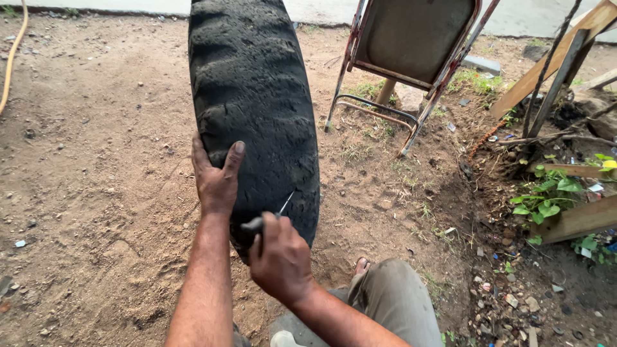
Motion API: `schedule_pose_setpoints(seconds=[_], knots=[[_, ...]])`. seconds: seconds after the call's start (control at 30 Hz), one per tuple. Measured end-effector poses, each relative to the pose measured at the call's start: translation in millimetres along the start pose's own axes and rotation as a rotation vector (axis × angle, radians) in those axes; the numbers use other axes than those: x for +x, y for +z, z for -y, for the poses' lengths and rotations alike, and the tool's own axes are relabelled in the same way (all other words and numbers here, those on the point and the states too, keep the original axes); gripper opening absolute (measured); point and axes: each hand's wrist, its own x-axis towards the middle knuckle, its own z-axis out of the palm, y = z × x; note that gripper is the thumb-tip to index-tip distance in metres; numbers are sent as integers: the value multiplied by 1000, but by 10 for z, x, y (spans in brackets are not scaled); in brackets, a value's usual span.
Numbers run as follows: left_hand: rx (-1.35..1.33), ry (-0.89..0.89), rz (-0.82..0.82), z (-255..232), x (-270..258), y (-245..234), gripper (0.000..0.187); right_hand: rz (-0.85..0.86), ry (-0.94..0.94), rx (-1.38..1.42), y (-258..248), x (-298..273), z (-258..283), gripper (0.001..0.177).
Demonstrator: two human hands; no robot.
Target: The person uses a thin metal tool to scrape and probe a large, worn tire. The person holds the tire steady with one hand while using the tool to work on the tread surface.
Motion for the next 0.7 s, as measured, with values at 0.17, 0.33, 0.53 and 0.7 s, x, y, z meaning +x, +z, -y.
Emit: schedule_pose_setpoints(seconds=[0.17, 0.33, 0.53, 0.7], knots=[[83, 80, -51, 29, 17, 23, 129, 22, -59, 198, 49, -317, -606, 32], [152, 76, -69, 116, -2, 96, 129, 62, -67, 257, -310, -355, -721, 39], [203, 96, -123, 95, -8, 176, 122, 54, 333, 324, -753, -71, -365, 41], [228, 112, -153, 85, 29, 186, 116, 425, 558, 37, -829, 114, -412, 53]])
